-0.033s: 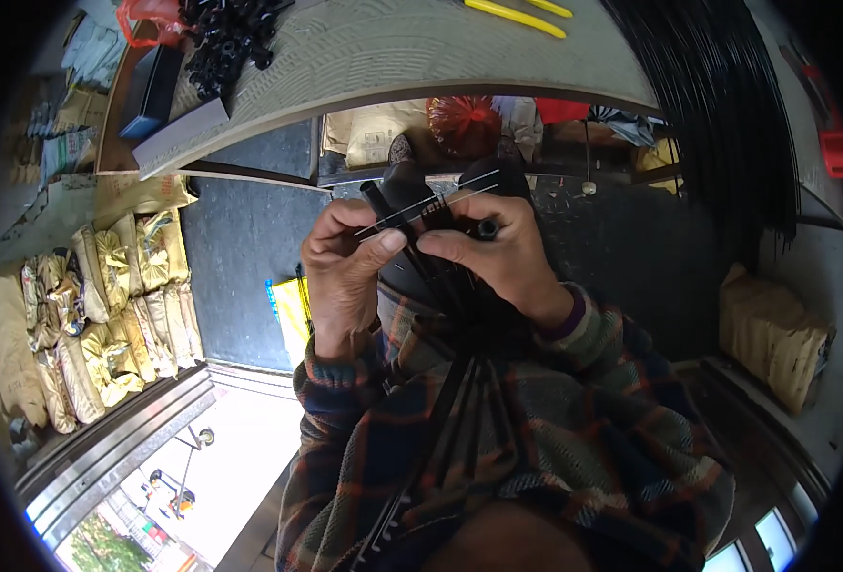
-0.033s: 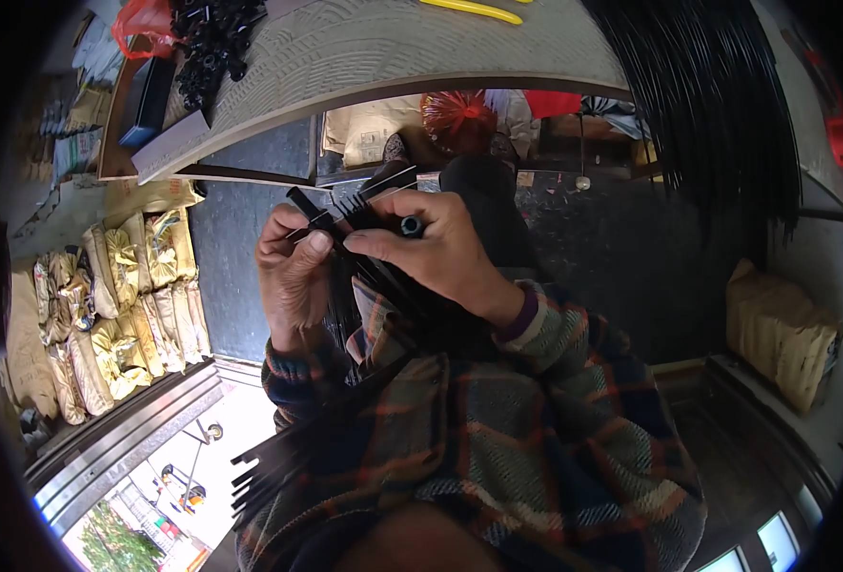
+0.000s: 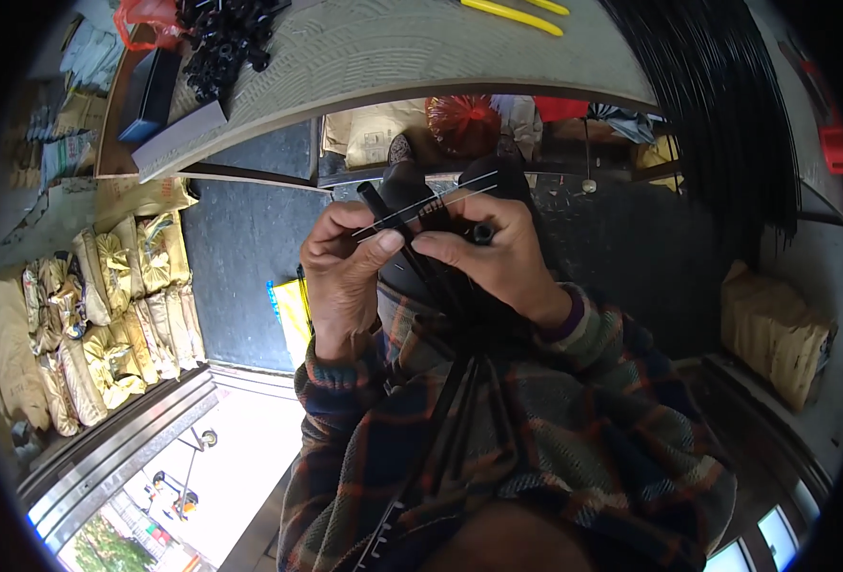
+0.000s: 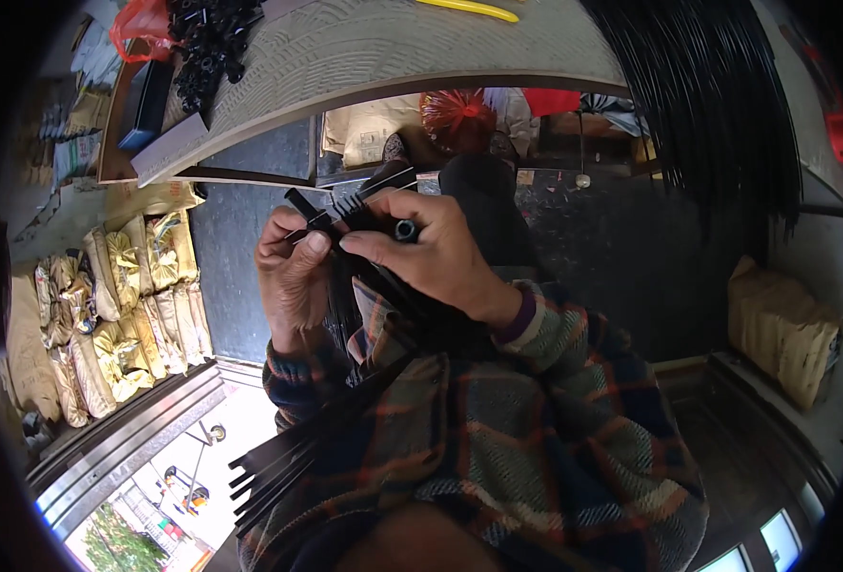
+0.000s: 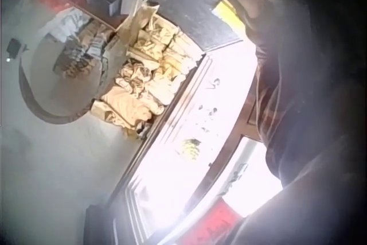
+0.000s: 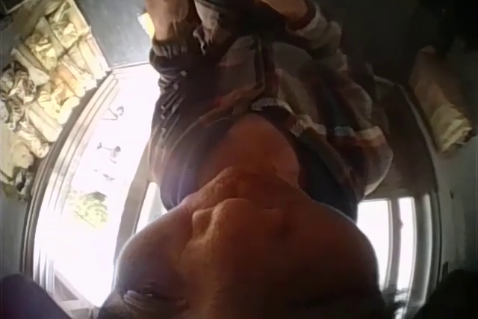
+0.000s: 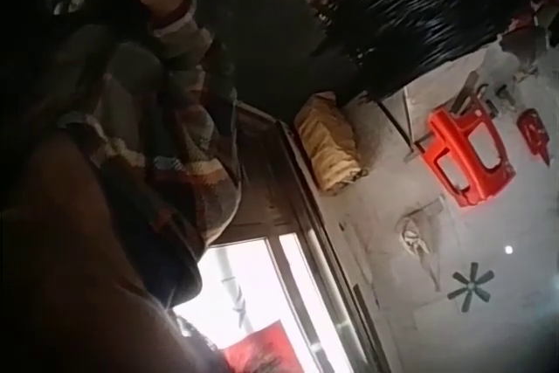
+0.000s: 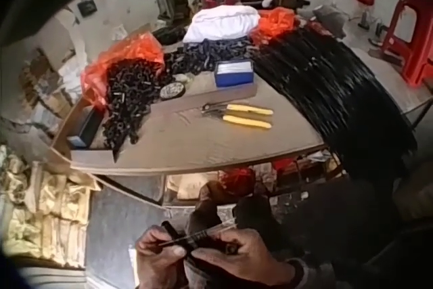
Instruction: Manually assembling black plastic components onto bundles of rods and using pliers to secure or trim them.
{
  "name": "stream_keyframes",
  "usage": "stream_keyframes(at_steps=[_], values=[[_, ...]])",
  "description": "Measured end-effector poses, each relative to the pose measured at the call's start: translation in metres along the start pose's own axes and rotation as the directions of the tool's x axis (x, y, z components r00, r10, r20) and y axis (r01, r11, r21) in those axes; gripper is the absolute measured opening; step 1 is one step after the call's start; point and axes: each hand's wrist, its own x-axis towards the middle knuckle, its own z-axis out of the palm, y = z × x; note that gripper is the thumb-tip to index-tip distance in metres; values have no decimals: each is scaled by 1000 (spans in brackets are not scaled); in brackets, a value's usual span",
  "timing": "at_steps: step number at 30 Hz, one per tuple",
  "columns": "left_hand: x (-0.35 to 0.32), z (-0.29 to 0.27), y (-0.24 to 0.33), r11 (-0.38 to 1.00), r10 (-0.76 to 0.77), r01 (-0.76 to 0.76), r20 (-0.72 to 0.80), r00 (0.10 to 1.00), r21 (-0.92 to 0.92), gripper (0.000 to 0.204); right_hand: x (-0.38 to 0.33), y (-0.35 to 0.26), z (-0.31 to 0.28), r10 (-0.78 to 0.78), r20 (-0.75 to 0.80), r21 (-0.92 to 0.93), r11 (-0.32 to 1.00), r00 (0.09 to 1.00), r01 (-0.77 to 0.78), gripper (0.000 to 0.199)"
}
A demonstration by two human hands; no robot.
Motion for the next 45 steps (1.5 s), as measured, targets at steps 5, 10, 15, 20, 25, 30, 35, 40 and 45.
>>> stream_keyframes(at_steps=[5, 10, 15, 20, 25, 30, 35, 40, 45], values=[[-4, 8, -6, 999, 30, -30, -30, 999, 20, 24, -5, 9, 3, -104, -59, -90, 991, 993, 99, 20], [-7, 16, -12, 997, 72, -72, -21, 997, 6, 24, -6, 12, 6, -192, -75, -249, 954, 979, 168, 19], [-9, 21, -17, 990, 128, -121, -95, 987, 75, 25, -7, 11, 6, -246, -105, -292, 934, 964, 206, 15], [-11, 15, -13, 997, 62, -64, -67, 996, -31, 25, -4, 15, 4, -230, -36, -263, 941, 973, 213, 16], [-8, 15, -21, 994, 78, -83, -84, 993, -70, 24, -1, 18, 3, -133, -35, -223, 967, 991, 122, 18], [-10, 21, -19, 989, 87, -95, -77, 993, -112, 25, 2, 17, 2, -178, 13, -64, 982, 984, 179, 21], [-9, 10, -22, 987, 93, -99, -56, 994, -128, 23, 3, 17, -2, -147, 80, -22, 989, 986, 149, 21], [-9, 7, -19, 987, 112, -114, -24, 993, -111, 21, 1, 19, 3, -201, 46, -41, 978, 978, 203, 21], [-10, 13, -23, 982, 189, -189, -63, 980, -1, 20, -1, 20, 4, -57, 6, -37, 998, 998, 57, 22]])
